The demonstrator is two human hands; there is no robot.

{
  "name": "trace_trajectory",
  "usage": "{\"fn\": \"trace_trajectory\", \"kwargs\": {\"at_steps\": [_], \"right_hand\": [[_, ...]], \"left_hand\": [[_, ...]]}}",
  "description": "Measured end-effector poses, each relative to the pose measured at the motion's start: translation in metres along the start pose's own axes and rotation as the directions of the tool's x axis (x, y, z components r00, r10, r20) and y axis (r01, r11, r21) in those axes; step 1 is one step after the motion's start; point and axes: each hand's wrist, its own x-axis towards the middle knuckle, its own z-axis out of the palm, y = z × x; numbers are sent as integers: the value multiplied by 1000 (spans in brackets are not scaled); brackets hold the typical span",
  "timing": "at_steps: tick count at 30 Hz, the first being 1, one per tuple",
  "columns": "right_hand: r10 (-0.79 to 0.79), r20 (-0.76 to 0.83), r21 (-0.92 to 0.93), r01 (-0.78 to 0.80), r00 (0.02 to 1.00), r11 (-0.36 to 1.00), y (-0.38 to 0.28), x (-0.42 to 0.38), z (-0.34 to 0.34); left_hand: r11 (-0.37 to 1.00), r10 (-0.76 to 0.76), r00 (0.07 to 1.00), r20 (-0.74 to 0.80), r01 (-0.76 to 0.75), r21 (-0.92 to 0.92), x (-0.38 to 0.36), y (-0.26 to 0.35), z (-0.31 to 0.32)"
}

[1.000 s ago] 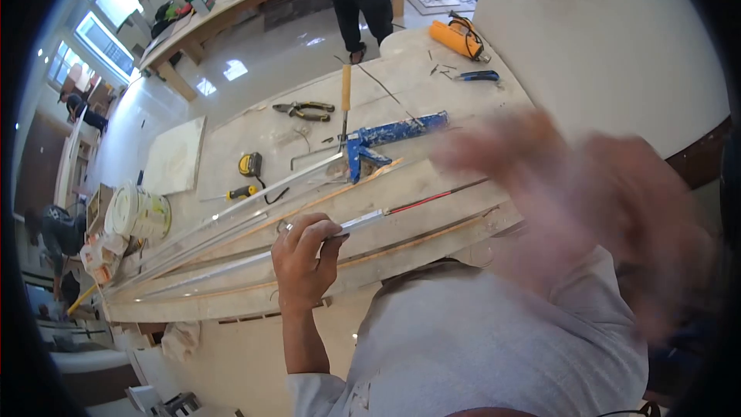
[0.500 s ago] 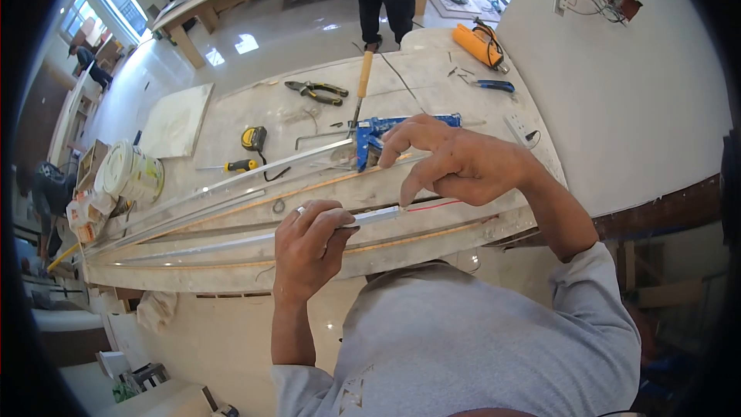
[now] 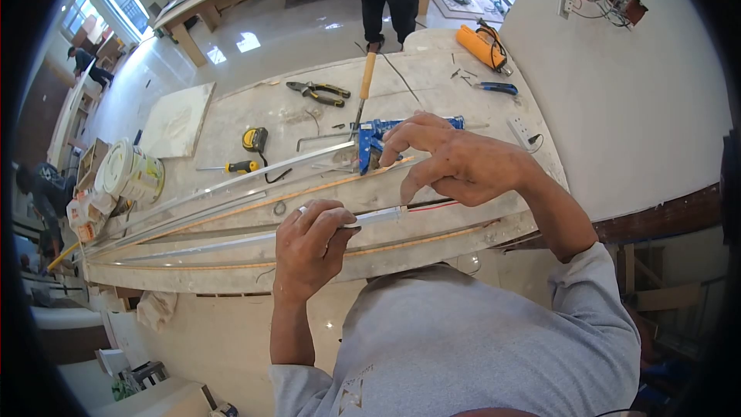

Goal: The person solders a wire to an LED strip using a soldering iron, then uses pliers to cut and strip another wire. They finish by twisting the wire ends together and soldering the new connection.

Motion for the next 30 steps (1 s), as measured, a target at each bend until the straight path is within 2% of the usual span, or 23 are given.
{"fn": "trace_trajectory", "kwargs": {"at_steps": [5, 7, 8, 11, 12, 14, 18, 20, 21, 22, 24, 25, 26, 28, 29, 30], "right_hand": [[-5, -30, 6, 6, 1000, 1000, 8, -1, -8], [99, -97, 141, -84, 990, 986, 21, -7, -10], [99, -100, 141, -85, 990, 986, 29, -10, -11], [309, -267, 315, -221, 913, 923, 56, -25, -6], [308, -271, 315, -219, 912, 924, 63, -31, -2], [493, -277, 508, -310, 825, 803, 76, -43, 8], [596, -300, 541, -382, 744, 749, 87, -71, 41], [667, -330, 668, -334, 668, 665, 88, -86, 72], [674, -310, 686, -333, 670, 647, 91, -96, 87], [681, -293, 693, -341, 671, 635, 92, -100, 99], [766, -255, 650, -481, 591, 588, 80, -107, 127], [727, -276, 572, -501, 629, 650, 74, -110, 139], [728, -272, 572, -503, 629, 648, 71, -112, 152], [688, -322, 375, -579, 651, 724, 66, -116, 179], [586, -403, 285, -512, 703, 810, 66, -117, 191], [588, -400, 286, -514, 703, 809, 66, -117, 199]], "left_hand": [[1000, 3, 1000, 0, -3, 5, 2, -2, 2], [1000, 3, 1000, 1, -3, -2, 2, -3, 2], [1000, -7, 1000, 1, 7, -11, 3, -4, 1], [999, -29, 1000, 4, 29, -20, 5, -3, 0], [999, -44, 999, 7, 44, -20, 6, -3, 0], [998, -52, 999, 15, 52, -31, 10, -1, -2], [999, -42, 997, 63, 43, -11, 14, -1, -4], [999, -51, 996, 70, 50, 18, 12, -3, 0], [997, -72, 994, 85, 72, 5, 10, -3, 3], [997, -81, 993, 85, 81, -3, 11, -6, 5], [997, -81, 993, 91, 79, 16, 8, -9, 11], [998, -58, 995, 86, 54, 40, 7, -11, 14], [998, -61, 994, 86, 58, 39, 7, -13, 15], [997, -76, 990, 121, 71, 44, 5, -16, 19], [996, -79, 989, 121, 75, 42, 4, -18, 22], [995, -81, 989, 123, 73, 62, 3, -21, 25]]}}
